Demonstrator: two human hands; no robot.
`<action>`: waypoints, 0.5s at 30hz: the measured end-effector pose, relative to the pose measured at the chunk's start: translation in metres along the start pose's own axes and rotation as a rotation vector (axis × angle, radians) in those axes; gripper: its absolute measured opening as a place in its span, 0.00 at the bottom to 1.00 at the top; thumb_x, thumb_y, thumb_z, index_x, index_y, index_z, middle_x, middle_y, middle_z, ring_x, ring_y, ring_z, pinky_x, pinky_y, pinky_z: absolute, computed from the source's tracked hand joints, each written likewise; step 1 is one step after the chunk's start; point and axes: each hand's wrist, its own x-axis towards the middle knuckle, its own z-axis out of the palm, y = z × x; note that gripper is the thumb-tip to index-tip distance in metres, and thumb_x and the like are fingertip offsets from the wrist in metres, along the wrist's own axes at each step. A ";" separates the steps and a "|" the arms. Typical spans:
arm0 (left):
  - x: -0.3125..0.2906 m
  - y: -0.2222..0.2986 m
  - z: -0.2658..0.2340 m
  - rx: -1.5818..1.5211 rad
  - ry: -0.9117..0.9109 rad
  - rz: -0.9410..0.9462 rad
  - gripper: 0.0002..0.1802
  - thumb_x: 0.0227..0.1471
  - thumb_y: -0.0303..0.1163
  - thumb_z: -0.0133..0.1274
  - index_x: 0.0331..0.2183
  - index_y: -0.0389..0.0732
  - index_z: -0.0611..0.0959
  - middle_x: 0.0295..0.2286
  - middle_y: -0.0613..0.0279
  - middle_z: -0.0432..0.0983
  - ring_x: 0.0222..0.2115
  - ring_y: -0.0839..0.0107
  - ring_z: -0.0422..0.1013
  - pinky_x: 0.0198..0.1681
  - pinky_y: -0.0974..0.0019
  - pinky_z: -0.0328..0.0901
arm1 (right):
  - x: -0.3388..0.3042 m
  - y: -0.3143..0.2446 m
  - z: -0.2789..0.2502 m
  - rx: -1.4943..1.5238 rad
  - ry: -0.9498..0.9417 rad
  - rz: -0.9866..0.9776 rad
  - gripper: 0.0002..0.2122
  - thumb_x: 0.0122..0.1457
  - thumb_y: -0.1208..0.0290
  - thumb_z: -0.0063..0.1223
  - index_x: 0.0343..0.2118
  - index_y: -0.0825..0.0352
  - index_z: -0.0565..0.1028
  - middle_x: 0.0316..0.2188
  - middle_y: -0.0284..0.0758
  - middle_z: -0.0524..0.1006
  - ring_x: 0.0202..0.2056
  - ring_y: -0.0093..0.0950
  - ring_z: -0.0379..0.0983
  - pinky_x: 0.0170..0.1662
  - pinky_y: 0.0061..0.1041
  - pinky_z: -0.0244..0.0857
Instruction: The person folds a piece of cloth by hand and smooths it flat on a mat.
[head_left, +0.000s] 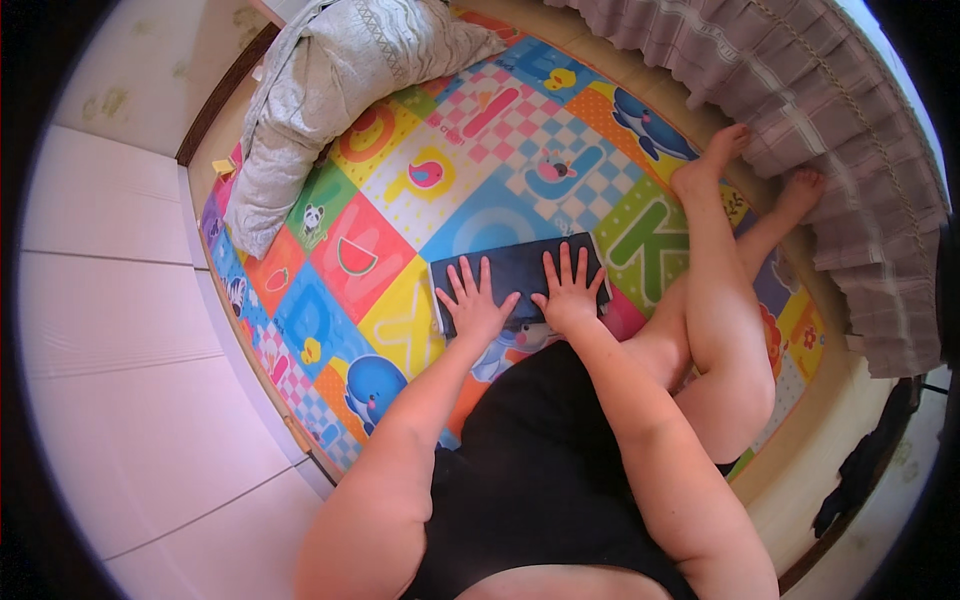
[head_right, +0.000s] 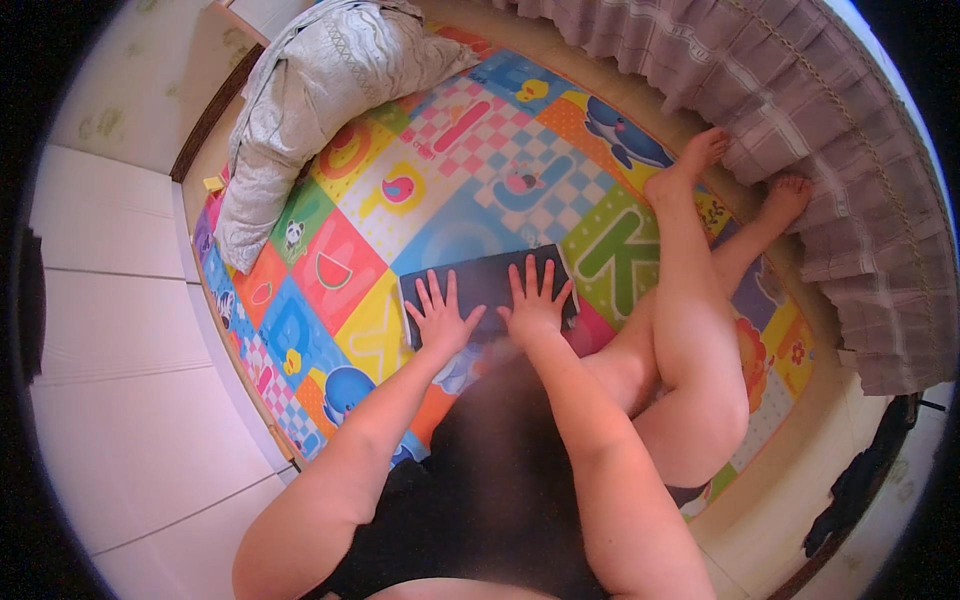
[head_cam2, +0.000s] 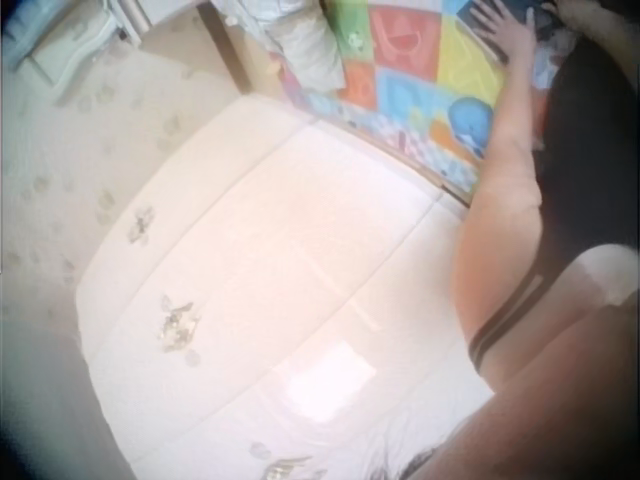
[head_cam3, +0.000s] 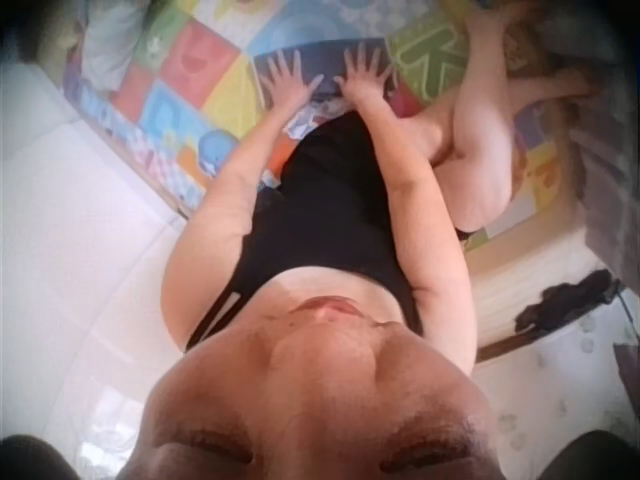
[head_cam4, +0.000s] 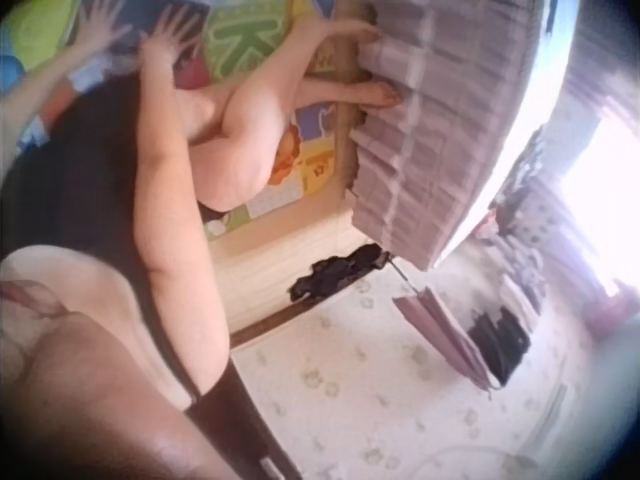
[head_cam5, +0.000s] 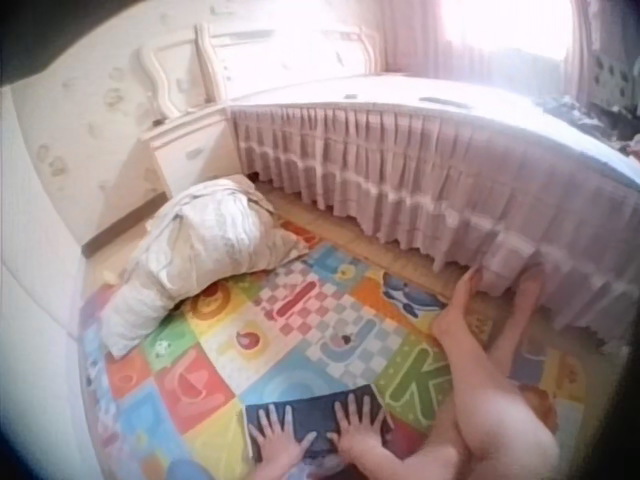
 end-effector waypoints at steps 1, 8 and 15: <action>0.011 0.002 -0.002 -0.002 -0.005 0.002 0.50 0.47 0.64 0.45 0.62 0.50 0.47 0.62 0.48 0.30 0.62 0.45 0.28 0.56 0.30 0.28 | 0.008 0.002 -0.001 0.013 0.033 0.007 0.36 0.58 0.47 0.40 0.65 0.53 0.41 0.66 0.38 0.31 0.65 0.47 0.21 0.59 0.62 0.23; 0.082 0.014 -0.016 0.010 0.003 0.026 0.50 0.46 0.64 0.45 0.62 0.50 0.47 0.62 0.49 0.29 0.62 0.45 0.27 0.56 0.30 0.29 | 0.069 0.017 -0.017 0.001 0.171 -0.016 0.35 0.57 0.44 0.38 0.64 0.53 0.44 0.66 0.39 0.34 0.65 0.48 0.25 0.57 0.64 0.24; 0.120 0.030 -0.038 0.002 -0.075 -0.024 0.51 0.46 0.65 0.45 0.62 0.51 0.46 0.63 0.51 0.28 0.63 0.47 0.26 0.57 0.31 0.29 | 0.103 0.023 -0.043 -0.014 0.127 0.019 0.34 0.58 0.44 0.37 0.64 0.50 0.43 0.66 0.37 0.33 0.65 0.46 0.24 0.58 0.63 0.24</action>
